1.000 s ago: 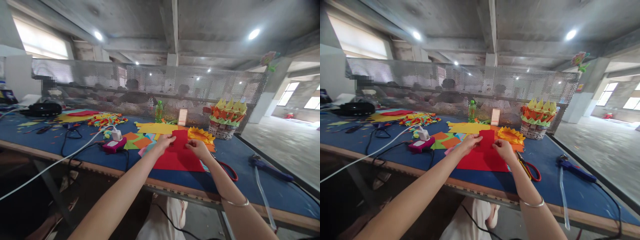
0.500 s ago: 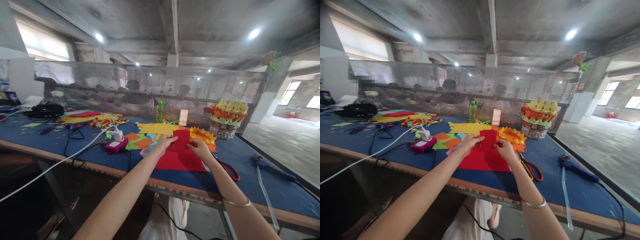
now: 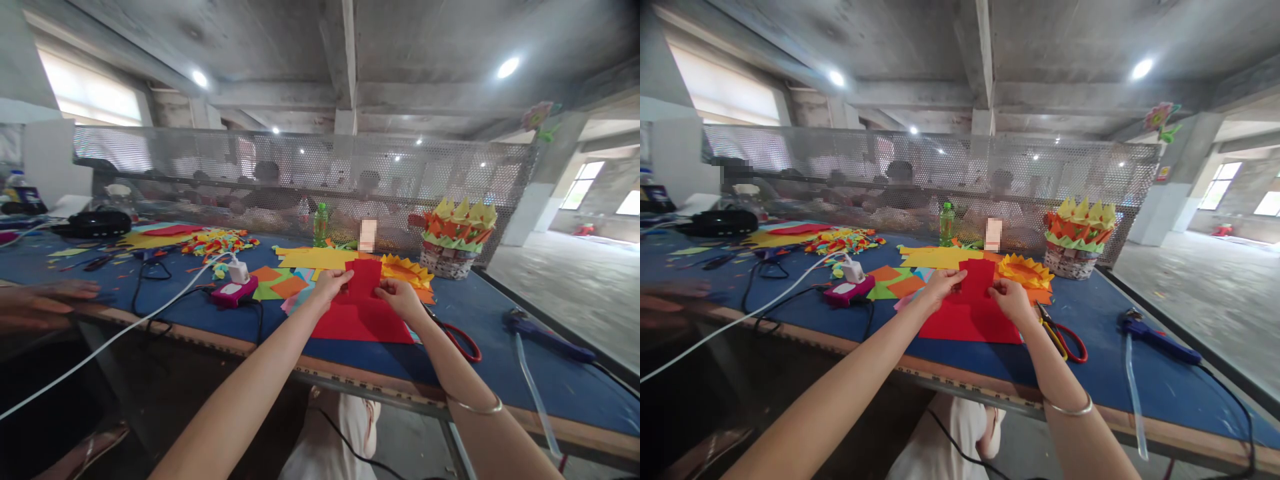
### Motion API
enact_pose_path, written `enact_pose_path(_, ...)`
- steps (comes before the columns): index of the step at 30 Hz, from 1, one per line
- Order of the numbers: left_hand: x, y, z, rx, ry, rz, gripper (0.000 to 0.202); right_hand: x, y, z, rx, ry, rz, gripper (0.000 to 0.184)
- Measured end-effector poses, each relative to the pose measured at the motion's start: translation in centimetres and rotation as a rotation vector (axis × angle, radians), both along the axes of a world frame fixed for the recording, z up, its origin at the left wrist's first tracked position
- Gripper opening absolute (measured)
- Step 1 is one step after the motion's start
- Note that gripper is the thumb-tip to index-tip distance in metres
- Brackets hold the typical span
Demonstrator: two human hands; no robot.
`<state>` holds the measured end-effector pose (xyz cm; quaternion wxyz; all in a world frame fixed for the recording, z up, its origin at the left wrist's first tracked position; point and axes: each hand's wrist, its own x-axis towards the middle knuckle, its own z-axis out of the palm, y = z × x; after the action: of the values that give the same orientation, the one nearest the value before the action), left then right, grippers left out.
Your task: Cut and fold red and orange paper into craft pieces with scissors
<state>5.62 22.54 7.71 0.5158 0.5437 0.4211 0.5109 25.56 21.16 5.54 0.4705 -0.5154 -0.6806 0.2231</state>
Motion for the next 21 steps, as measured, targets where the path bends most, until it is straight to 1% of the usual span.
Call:
enact_pose_path(5, -0.1, 0.1, 0.0, -0.037, 0.05, 0.058, 0.027, 0.3, 0.1, 0.2, 0.007, 0.033, -0.084, 0.016)
enact_pose_path(10, -0.9, 0.7, 0.0, -0.107, 0.066, 0.172, 0.035, 0.8, 0.2, 0.4, 0.048, 0.07, -0.197, 0.018)
enact_pose_path(13, -1.6, 2.1, 0.5, -0.173, 0.058, 0.233, 0.037, 1.0, 0.1, 0.6, 0.071, 0.088, -0.241, 0.022)
enact_pose_path(18, -2.0, 5.5, 1.8, -0.267, 0.058, 0.301, 0.037, 1.0, 0.2, 0.6, 0.095, 0.079, -0.267, 0.028)
enact_pose_path(21, -2.1, 7.1, 1.8, -0.277, 0.073, 0.329, 0.037, 1.1, 0.3, 0.5, 0.104, 0.054, -0.275, 0.031)
